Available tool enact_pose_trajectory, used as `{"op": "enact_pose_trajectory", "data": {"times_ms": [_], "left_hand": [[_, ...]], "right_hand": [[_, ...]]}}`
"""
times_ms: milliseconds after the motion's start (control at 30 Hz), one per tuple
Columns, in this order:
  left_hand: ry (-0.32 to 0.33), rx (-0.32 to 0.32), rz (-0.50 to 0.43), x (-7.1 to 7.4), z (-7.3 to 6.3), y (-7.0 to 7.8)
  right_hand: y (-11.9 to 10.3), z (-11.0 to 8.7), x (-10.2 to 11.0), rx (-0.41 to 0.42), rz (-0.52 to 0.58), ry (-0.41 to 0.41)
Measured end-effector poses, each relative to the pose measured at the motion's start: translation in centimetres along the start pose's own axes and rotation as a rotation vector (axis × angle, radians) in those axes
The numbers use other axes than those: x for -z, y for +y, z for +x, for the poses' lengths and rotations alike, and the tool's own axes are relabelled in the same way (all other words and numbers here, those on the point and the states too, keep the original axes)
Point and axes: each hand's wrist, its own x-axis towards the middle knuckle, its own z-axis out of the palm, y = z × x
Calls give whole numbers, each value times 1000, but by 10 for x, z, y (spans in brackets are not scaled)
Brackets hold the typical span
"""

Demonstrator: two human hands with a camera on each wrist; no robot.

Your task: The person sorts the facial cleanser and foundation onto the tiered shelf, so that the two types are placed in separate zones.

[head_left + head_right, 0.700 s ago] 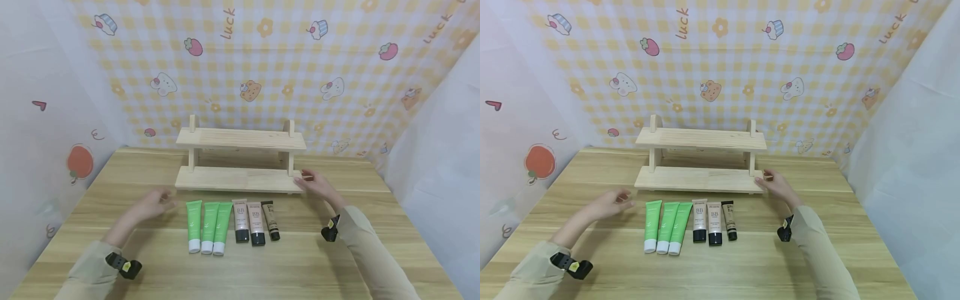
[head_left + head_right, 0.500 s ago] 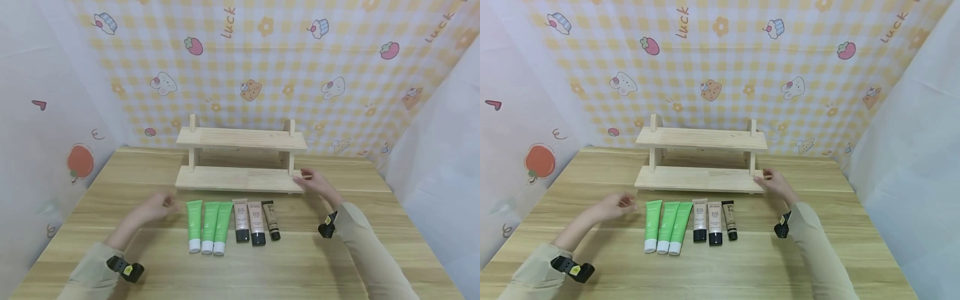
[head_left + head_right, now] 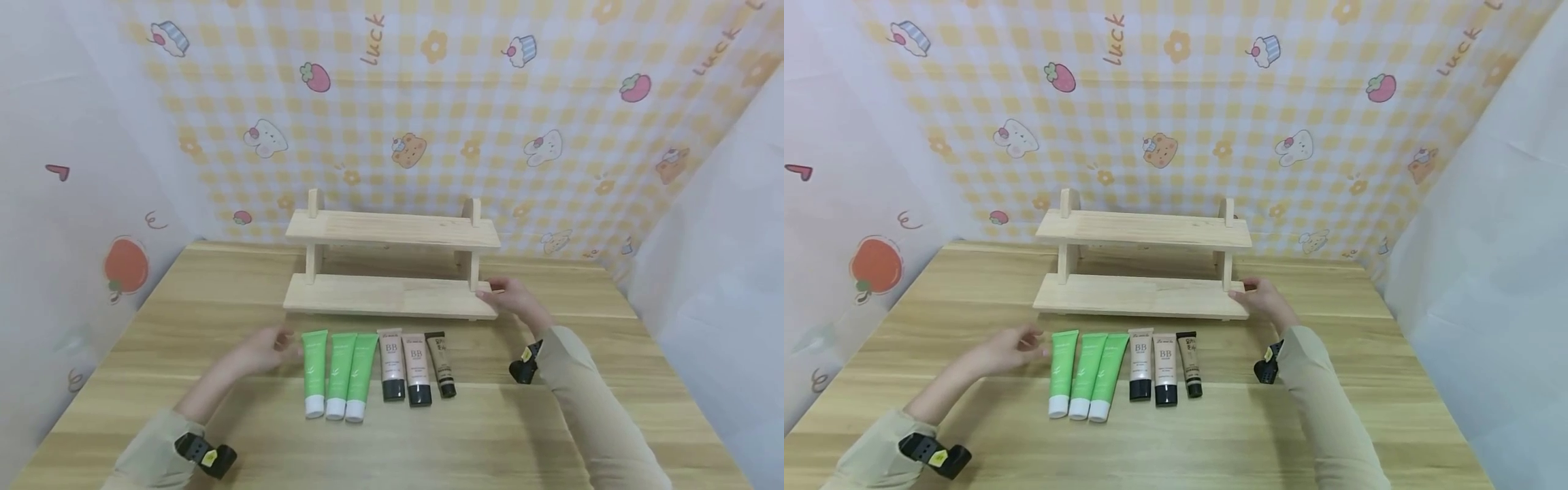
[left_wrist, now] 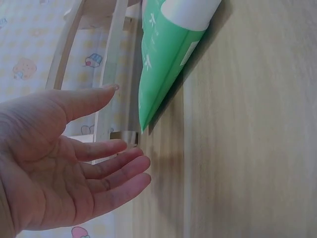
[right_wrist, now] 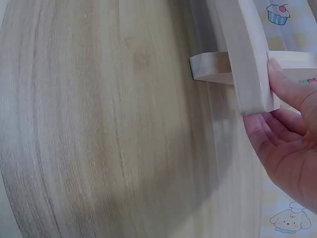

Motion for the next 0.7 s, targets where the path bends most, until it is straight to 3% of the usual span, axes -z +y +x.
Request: {"op": "enact_pose_trajectory", "data": {"times_ms": [100, 133, 267, 333, 367, 533, 700], "left_hand": [[-2, 11, -27, -4, 2, -2], [2, 21, -43, -8, 7, -10], [4, 48, -80, -16, 9, -11], [4, 71, -87, -21, 9, -10], [-3, 78, -83, -21, 6, -2], [31, 139, -92, -34, 10, 2], [65, 161, -120, -40, 13, 5]], "right_hand": [[-2, -1, 0, -29, 18, 9], [-2, -1, 0, -35, 19, 12], [-3, -2, 0, -52, -3, 24], [-3, -1, 1, -52, -13, 26], [-3, -2, 1, -56, -9, 29], [-2, 0, -2, -55, 43, 47], [-2, 1, -5, -57, 85, 52]]}}
